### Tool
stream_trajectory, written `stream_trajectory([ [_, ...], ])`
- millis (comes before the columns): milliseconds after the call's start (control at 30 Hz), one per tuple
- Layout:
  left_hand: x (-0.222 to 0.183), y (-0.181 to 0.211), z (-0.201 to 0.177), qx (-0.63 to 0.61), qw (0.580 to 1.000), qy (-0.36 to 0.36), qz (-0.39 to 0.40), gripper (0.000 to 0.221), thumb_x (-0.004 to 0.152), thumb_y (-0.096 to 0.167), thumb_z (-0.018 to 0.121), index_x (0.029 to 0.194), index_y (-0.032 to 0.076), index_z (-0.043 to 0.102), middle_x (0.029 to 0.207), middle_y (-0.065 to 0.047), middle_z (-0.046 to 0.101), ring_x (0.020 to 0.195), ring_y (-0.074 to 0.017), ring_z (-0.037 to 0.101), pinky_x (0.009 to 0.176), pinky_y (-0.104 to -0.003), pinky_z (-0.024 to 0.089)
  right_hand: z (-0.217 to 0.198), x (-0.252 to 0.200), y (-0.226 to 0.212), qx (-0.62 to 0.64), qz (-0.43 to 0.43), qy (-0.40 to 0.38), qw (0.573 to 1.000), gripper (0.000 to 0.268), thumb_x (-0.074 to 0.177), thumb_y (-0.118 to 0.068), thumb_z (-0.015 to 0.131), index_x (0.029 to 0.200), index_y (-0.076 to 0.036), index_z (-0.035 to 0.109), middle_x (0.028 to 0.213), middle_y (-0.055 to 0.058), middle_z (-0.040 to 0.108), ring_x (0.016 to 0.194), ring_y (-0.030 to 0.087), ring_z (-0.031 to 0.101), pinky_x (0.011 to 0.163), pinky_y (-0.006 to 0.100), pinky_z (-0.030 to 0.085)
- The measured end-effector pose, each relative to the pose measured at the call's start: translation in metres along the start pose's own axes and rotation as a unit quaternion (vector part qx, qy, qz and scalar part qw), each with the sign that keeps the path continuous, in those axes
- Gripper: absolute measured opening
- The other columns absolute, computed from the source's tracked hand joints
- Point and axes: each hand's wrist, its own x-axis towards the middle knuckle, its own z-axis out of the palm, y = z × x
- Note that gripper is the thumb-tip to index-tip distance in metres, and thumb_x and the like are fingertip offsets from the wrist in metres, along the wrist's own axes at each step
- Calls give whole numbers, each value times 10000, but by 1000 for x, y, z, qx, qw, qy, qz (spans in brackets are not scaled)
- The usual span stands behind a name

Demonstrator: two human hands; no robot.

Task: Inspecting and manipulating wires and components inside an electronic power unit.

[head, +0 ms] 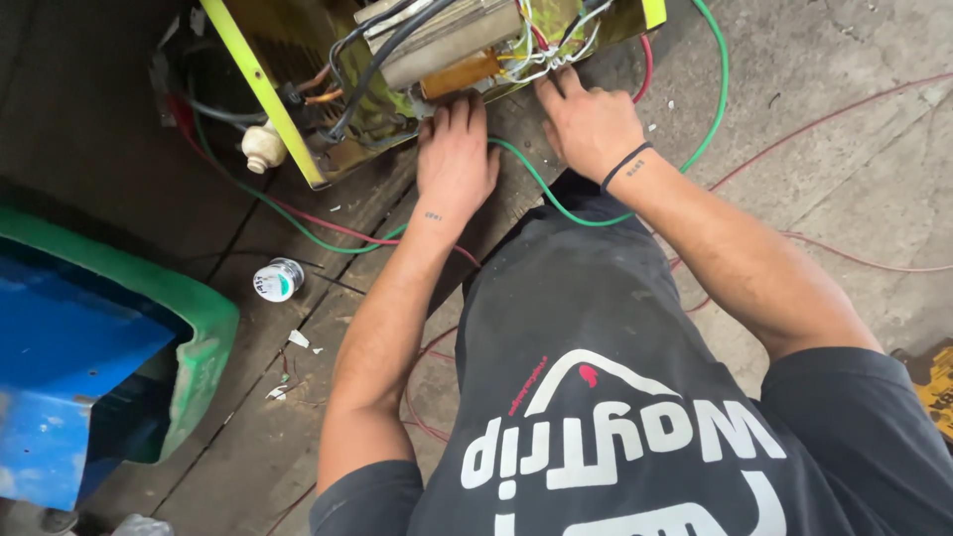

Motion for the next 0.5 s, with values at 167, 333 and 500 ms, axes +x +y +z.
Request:
stream_trajectory([
  [167, 3, -2, 7, -70, 997, 28, -9, 714, 765, 431, 809, 1336, 73, 577, 1200, -97, 599, 1056, -314, 570, 922, -445, 503, 1, 3, 8, 20, -10, -10, 1000, 540, 927, -423, 657, 1408, -190, 577, 1219, 88, 652, 683, 333, 741, 445, 476, 524],
  [333, -3, -2, 6, -87, 996, 16, -18, 696, 822, 432, 764, 1384, 77, 559, 1240, -97, 594, 1096, -322, 573, 940, -485, 497, -16, -5, 7, 72, -18, -26, 997, 595, 940, -396, 655, 1461, -134, 537, 1384, 96, 607, 787, 366, 740, 499, 520, 562],
  [500, 2, 2, -20, -183, 982, 45, 9, 437, 880, 307, 716, 1262, 121, 614, 1338, -101, 610, 1074, -361, 616, 859, -506, 526, -37, -23, 14, 212, 37, 14, 977, 396, 1029, -347, 556, 1343, -142, 683, 1312, 35, 730, 1139, 252, 703, 641, 498, 564],
])
